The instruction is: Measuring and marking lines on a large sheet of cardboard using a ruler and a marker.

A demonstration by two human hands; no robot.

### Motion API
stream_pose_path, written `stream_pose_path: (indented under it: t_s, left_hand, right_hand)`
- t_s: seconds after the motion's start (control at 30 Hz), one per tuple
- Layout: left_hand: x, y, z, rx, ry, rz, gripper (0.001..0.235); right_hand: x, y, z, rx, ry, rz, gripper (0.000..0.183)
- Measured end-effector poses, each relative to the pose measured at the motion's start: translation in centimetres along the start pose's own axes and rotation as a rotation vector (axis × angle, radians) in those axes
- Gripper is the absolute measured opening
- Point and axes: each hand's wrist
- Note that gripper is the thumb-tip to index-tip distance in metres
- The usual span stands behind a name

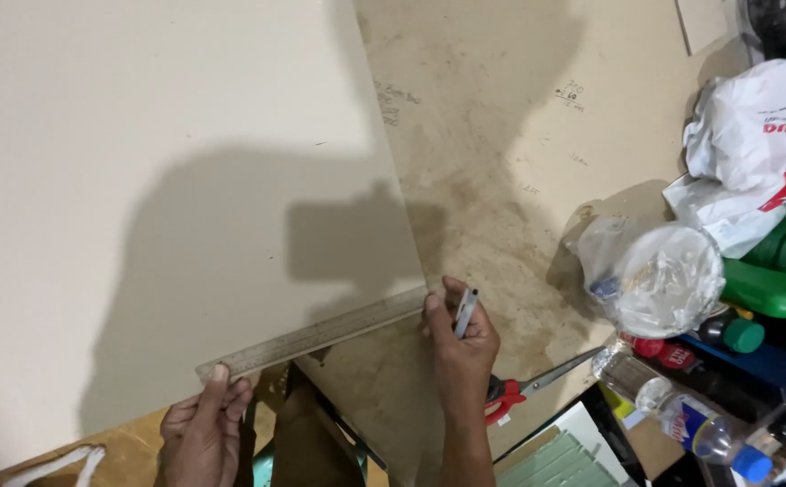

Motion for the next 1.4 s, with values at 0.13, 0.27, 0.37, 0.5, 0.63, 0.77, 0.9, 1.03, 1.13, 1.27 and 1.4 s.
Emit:
stream_pose_path:
  t_s: [0.13, 0.27, 0.37, 0.5, 0.63, 0.77, 0.9, 1.03, 1.13, 1.27, 1.4]
  left_hand:
    - [-0.3, -0.3, -0.2, 0.039, -0.035, 0.009, 0.019]
    - [0.1, -1.0, 0.3, 0.121, -0.039, -0.037, 0.022]
    - [-0.1, -0.6, 0.1, 0.111, -0.054, -0.052, 0.021]
    - [0.0, -0.5, -0.1, 0.128, -0.031, -0.04, 0.017]
    - [-0.7, 0.6, -1.2, 0.084, -0.062, -0.056, 0.019]
    - [-1.1, 0.4, -1.4, 0.155, -0.1, -0.054, 0.019]
    - [-0.8, 0.3, -1.3, 0.164, -0.075, -0.055, 0.019]
    - [-1.2, 0.9, -2.1, 0.18, -0.091, -0.053, 0.018]
    - [-0.9, 0.7, -1.9, 0.191, -0.046, -0.078, 0.018]
    - [-0.9, 0.4, -1.3, 0.188, -0.065, -0.063, 0.019]
    - [-1.2, 0.8, -1.9, 0.159, -0.09, -0.064, 0.019]
  right_hand:
    - [-1.4, -0.2, -0.1, 0.049, -0.13, 0.059, 0.035]
    - [-1.3, -0.1, -0.6, 0.057, -0.219, 0.093, 0.031]
    - [-1.1, 0.0, -0.7, 0.055, -0.231, 0.056, 0.027]
    - [-0.6, 0.1, -1.0, 0.069, -0.231, 0.038, 0.025]
    - [0.3, 0.3, -1.2, 0.064, -0.236, -0.019, 0.027]
    - [-0.7, 0.4, -1.1, 0.076, -0.291, -0.025, 0.022]
    - [-1.5, 0.3, -1.1, 0.084, -0.336, -0.048, 0.018]
    - [0.2, 0.4, -1.1, 0.08, -0.26, -0.124, 0.017]
    - [-0.8, 0.5, -1.1, 0.062, -0.279, -0.049, 0.016]
    - [-1.1, 0.6, -1.0, 0.049, -0.316, -0.063, 0.022]
    - [-1.4, 0.5, -0.9, 0.039, -0.311, -0.033, 0.033]
Point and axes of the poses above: each hand's wrist, its own z-axis away from the middle knuckle, its own y-axis out of the back of the hand, x = y × z, and after that the axes turned 3 degrees about y, right-handed
